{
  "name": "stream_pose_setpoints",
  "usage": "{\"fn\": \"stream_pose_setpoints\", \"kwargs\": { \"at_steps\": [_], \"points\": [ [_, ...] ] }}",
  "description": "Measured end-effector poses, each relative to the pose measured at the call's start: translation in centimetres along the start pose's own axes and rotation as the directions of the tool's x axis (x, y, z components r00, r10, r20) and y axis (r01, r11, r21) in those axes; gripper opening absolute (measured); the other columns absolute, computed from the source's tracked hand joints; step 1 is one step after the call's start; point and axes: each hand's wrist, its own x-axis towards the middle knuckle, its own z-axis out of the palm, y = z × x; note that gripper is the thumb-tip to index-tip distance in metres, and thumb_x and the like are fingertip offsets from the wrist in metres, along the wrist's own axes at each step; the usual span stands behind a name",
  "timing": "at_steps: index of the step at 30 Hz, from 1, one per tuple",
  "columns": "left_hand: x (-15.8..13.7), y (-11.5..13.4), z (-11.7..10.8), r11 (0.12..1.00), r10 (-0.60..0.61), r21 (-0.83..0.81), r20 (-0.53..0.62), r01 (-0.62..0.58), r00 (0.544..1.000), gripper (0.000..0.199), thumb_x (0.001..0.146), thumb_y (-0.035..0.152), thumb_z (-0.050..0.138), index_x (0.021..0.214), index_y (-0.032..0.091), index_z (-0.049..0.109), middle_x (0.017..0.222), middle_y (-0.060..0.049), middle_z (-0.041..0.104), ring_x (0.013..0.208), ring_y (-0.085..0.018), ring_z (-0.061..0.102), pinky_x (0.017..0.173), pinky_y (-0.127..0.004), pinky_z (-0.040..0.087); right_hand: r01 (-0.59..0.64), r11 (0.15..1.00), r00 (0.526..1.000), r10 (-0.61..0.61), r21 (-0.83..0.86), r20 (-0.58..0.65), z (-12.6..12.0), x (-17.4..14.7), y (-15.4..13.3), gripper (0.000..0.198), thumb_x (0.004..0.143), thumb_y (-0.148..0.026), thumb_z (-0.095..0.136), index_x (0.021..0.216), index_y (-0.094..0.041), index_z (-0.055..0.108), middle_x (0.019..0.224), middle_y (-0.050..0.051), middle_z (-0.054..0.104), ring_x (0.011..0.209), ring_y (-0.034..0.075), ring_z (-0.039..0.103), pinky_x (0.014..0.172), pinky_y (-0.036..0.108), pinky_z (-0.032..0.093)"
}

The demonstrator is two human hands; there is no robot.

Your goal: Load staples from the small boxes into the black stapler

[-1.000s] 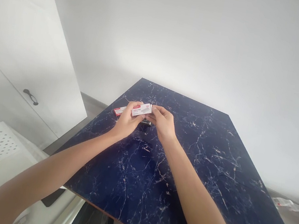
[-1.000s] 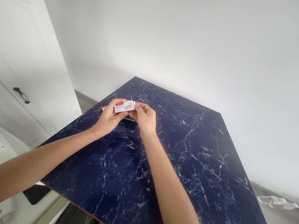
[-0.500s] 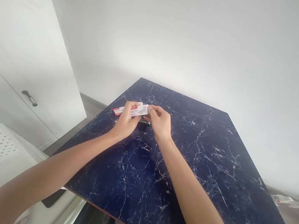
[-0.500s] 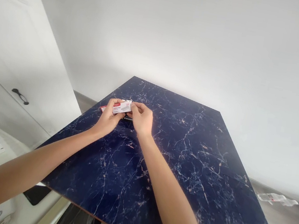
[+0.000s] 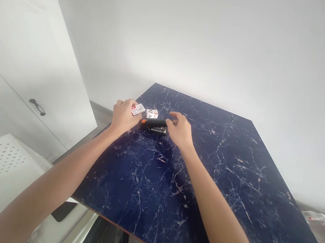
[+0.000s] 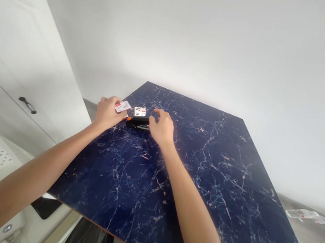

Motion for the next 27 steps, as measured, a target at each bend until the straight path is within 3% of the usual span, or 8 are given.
{"fn": "stream_pose_setpoints", "kwargs": {
  "at_steps": [2,5,9,14,19,21,24,27],
  "points": [
    [0.5,-1.4,0.4,0.996,-0.004,0.088,0.140,-0.008,0.990,0.039,0.080,0.036,0.070,0.116,0.021,0.064,0.118,-0.015,0.067,0.120,-0.043,0.050,0.099,-0.057,0.043,0.015,0.983,0.999,-0.006,-0.186,0.046,-0.1,0.1,1.1,0.047,0.091,-0.030,0.059,0.136,-0.016,0.060,0.138,0.017,0.061,0.123,0.035,0.061,0.105,0.049,0.048],
    [0.8,-2.9,1.1,0.999,-0.023,0.035,0.263,0.014,0.965,0.042,0.089,0.041,0.057,0.126,0.023,0.065,0.135,-0.014,0.061,0.132,-0.041,0.045,0.107,-0.057,0.039,0.017,0.959,0.987,0.029,-0.282,0.156,0.5,0.0,2.0,0.059,0.090,-0.031,0.062,0.145,-0.015,0.052,0.141,0.021,0.057,0.123,0.038,0.061,0.104,0.051,0.048],
    [0.8,-3.7,1.9,0.999,0.011,-0.051,0.358,0.008,0.934,0.051,0.101,0.049,0.035,0.142,0.028,0.058,0.154,-0.009,0.050,0.145,-0.034,0.039,0.117,-0.053,0.033,0.041,0.980,0.971,0.007,-0.196,0.240,1.5,-0.1,2.3,0.054,0.094,-0.032,0.059,0.145,-0.017,0.050,0.131,0.018,0.066,0.112,0.033,0.068,0.096,0.045,0.053],
    [2.2,-2.9,4.0,0.986,0.141,-0.141,0.421,-0.088,0.896,0.064,0.102,0.058,0.032,0.158,0.028,0.041,0.170,-0.004,0.027,0.156,-0.033,0.022,0.125,-0.052,0.016,0.041,0.995,0.972,-0.020,-0.087,0.232,2.4,-0.3,3.1,0.061,0.091,-0.033,0.065,0.147,-0.019,0.045,0.127,0.016,0.070,0.113,0.032,0.069,0.096,0.046,0.053],
    [3.9,-1.4,5.3,0.938,0.254,-0.330,0.460,-0.101,0.851,0.057,0.102,0.054,0.029,0.137,0.028,0.066,0.154,0.000,0.054,0.144,-0.029,0.046,0.123,-0.042,0.027,0.059,0.986,0.981,-0.087,0.158,0.174,3.2,0.1,4.6,0.041,0.093,-0.029,0.065,0.132,-0.024,0.054,0.119,0.008,0.074,0.110,0.022,0.070,0.098,0.038,0.053],
    [3.5,-0.8,5.3,0.929,0.269,-0.355,0.453,-0.105,0.850,0.057,0.102,0.053,0.029,0.133,0.026,0.069,0.151,-0.001,0.057,0.141,-0.028,0.050,0.122,-0.040,0.031,0.070,0.978,0.975,-0.109,0.199,0.194,2.8,0.0,5.0,0.030,0.092,-0.027,0.066,0.121,-0.024,0.058,0.112,0.006,0.075,0.103,0.020,0.072,0.096,0.035,0.053],
    [1.9,0.9,5.1,0.907,0.323,-0.399,0.455,-0.134,0.830,0.053,0.103,0.049,0.031,0.128,0.027,0.072,0.148,-0.001,0.060,0.139,-0.026,0.053,0.121,-0.040,0.034,0.084,0.976,0.949,-0.141,0.203,0.284,0.4,-1.1,5.3,0.025,0.092,-0.029,0.066,0.115,-0.022,0.059,0.107,0.006,0.075,0.095,0.019,0.072,0.089,0.034,0.054],
    [-0.8,4.0,4.9,0.874,0.401,-0.446,0.438,-0.193,0.804,0.046,0.104,0.046,0.035,0.122,0.032,0.075,0.143,0.000,0.064,0.133,-0.026,0.058,0.116,-0.044,0.041,0.075,0.984,0.922,-0.130,0.161,0.364,-3.9,-3.7,5.6,0.023,0.093,-0.034,0.064,0.112,-0.022,0.060,0.103,0.005,0.075,0.090,0.020,0.071,0.084,0.035,0.055]
  ]
}}
